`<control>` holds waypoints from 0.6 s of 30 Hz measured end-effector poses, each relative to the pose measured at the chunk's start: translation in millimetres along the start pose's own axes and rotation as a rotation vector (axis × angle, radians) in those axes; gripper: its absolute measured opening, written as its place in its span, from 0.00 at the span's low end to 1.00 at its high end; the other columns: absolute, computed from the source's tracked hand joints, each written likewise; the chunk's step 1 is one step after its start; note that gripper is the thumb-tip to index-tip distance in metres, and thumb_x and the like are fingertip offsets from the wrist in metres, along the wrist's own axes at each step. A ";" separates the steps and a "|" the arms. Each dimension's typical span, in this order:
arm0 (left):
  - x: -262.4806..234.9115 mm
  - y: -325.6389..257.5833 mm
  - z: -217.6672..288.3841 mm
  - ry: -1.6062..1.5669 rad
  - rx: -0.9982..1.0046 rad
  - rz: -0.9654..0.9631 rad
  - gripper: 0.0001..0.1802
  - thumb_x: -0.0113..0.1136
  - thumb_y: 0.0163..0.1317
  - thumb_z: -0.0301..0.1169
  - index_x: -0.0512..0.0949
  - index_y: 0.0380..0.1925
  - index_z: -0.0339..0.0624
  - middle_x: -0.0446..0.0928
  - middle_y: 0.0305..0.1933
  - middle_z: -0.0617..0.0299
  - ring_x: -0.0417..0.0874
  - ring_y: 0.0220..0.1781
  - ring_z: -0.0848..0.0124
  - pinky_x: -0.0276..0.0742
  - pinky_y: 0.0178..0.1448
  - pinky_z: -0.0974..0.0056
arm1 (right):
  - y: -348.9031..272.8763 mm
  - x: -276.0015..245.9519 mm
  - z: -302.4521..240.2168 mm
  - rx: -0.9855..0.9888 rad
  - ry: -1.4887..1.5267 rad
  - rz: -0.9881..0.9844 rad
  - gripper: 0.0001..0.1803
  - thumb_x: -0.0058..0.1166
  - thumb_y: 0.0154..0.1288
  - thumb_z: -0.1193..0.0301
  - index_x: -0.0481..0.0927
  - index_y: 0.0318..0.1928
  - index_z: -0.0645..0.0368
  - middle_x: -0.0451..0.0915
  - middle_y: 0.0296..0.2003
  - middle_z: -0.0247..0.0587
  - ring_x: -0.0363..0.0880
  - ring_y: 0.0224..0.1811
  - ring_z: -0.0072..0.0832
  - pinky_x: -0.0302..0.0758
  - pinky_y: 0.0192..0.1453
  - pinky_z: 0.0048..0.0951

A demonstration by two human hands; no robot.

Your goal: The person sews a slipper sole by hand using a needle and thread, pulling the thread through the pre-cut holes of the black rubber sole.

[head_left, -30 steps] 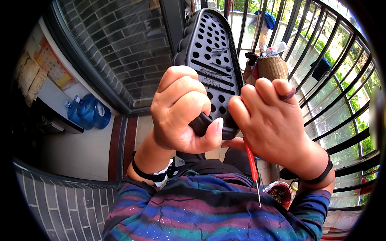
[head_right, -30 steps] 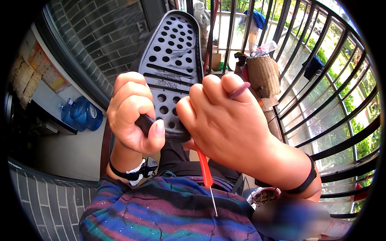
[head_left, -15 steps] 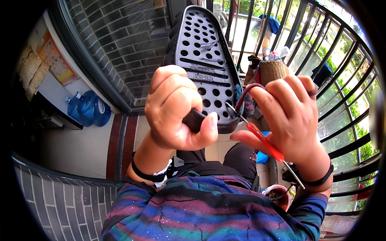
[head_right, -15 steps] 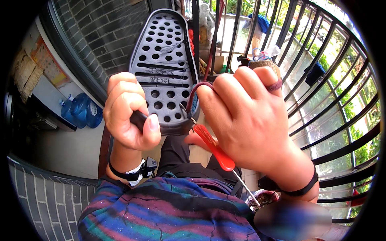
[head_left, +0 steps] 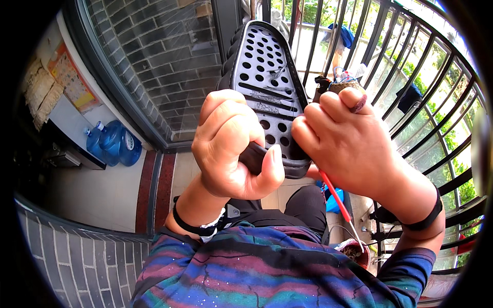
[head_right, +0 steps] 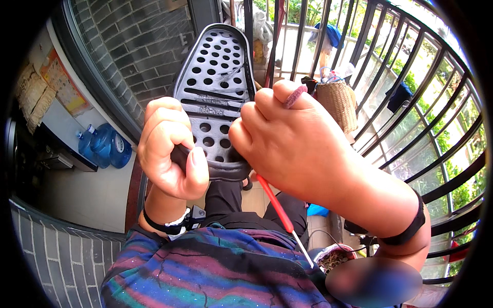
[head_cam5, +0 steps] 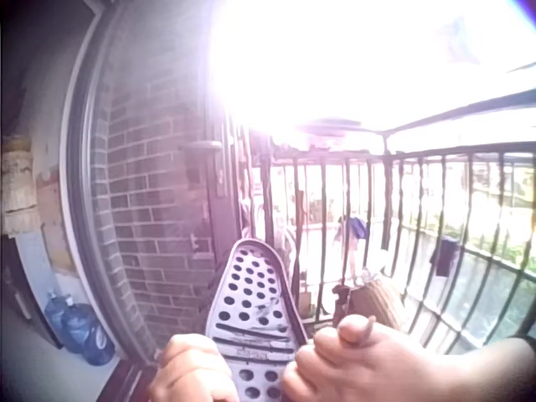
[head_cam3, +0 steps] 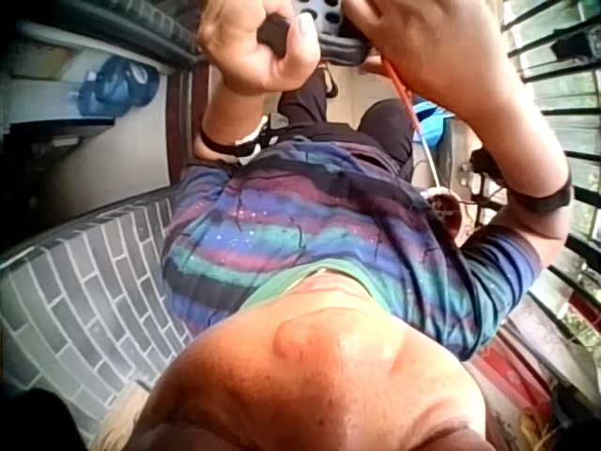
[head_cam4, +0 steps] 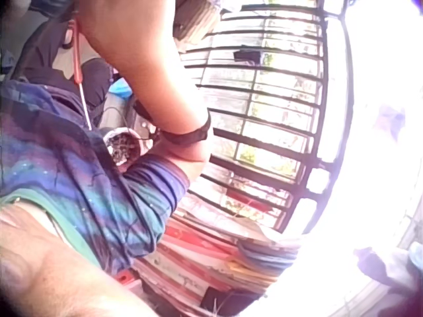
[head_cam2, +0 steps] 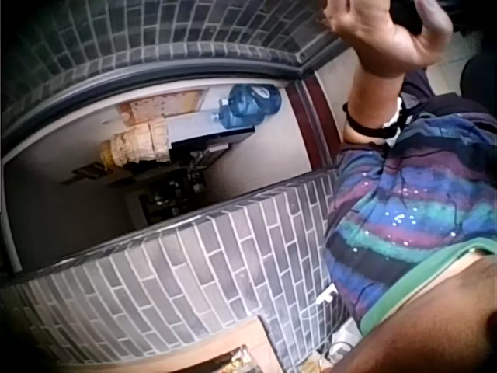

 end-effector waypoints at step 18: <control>6.7 -16.0 -25.1 -0.303 -0.082 -0.279 0.11 0.64 0.39 0.29 0.70 0.18 0.42 0.70 0.22 0.59 0.72 0.29 0.58 0.72 0.34 0.59 | -38.2 -19.5 -19.0 0.135 0.724 0.208 0.13 0.69 0.57 0.66 0.85 0.37 0.62 0.73 0.24 0.34 0.70 0.22 0.33 0.62 0.30 0.37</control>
Point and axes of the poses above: each hand's wrist, its own y-axis towards the middle knuckle, its own x-axis out of the palm, z = x × y, the point moved 10 cm from there along y, towards the middle knuckle
